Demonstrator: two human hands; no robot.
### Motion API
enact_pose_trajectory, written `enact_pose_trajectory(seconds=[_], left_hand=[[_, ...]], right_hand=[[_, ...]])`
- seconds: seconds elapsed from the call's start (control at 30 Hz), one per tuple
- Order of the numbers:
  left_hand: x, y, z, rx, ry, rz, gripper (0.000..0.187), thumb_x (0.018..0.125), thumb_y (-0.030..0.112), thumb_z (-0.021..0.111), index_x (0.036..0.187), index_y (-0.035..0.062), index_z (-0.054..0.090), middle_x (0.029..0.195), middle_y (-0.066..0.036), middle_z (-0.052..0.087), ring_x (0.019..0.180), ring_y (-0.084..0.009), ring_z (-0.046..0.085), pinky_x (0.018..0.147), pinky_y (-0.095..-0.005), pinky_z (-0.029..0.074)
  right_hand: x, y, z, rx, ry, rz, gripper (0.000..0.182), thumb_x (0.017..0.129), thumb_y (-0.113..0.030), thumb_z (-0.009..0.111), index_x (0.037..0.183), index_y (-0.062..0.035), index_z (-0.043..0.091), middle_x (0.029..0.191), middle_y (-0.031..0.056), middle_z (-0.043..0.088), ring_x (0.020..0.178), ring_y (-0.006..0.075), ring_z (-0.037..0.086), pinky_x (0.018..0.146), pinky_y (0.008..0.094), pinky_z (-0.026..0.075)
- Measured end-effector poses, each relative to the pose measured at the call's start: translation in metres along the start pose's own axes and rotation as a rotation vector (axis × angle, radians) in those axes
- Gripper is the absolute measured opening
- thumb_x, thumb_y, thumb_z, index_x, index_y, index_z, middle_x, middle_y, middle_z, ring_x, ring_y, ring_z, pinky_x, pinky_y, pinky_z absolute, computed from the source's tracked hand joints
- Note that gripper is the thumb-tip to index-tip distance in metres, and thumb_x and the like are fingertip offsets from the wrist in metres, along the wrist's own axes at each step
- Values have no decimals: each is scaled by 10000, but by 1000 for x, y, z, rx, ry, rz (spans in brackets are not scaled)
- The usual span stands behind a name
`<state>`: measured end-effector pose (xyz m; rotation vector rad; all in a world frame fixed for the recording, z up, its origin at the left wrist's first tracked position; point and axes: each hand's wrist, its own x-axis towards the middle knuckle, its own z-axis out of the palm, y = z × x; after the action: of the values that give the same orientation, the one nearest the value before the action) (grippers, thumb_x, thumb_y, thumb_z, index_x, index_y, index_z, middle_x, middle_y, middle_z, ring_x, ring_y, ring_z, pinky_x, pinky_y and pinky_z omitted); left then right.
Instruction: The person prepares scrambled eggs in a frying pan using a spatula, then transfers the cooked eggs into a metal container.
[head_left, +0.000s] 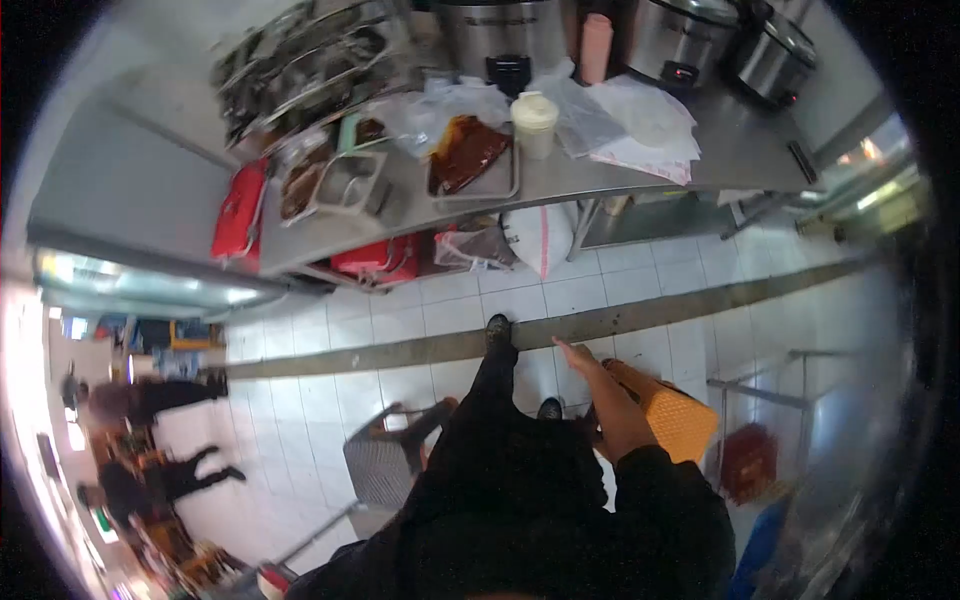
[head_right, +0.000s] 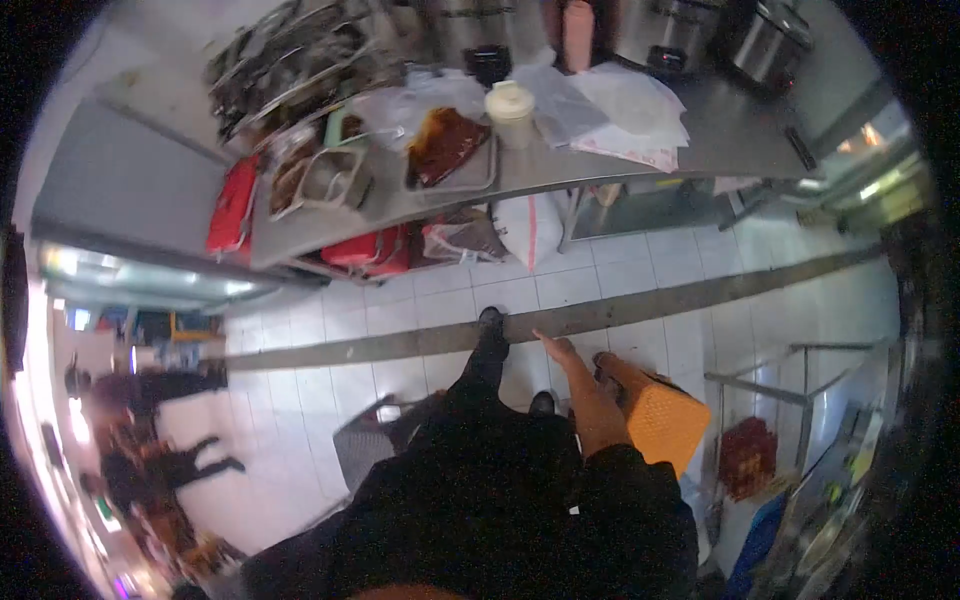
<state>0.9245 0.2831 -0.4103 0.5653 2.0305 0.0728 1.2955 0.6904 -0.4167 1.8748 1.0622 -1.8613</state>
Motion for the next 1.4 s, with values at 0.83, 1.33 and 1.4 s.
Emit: enact_pose_trajectory(seconds=[0.83,1.33,1.4], left_hand=[[166,298,82,588,-164,-102,829,691,377,641,1368,98,252,1213,-241,406,916,-358,585,744,-374,511],[145,231,116,267,34,-132,721,711,403,613,1293,46,383,1201,-268,436,928,-370,577,787,-403,490],[147,222,108,237,55,-145,713,714,415,608,1276,30,398,1190,-270,450,940,-360,576,803,-398,484]], right_hand=[[374,-154,-49,-448,670,-126,856,639,-781,481,905,18,634,904,183,636,995,292,561,902,352,395],[315,-147,-46,-404,639,-203,719,837,-602,358,1001,66,569,765,186,616,684,280,564,654,380,434],[307,-146,-41,-328,621,-160,709,836,-563,449,1117,84,517,727,149,606,512,210,524,496,345,430]])
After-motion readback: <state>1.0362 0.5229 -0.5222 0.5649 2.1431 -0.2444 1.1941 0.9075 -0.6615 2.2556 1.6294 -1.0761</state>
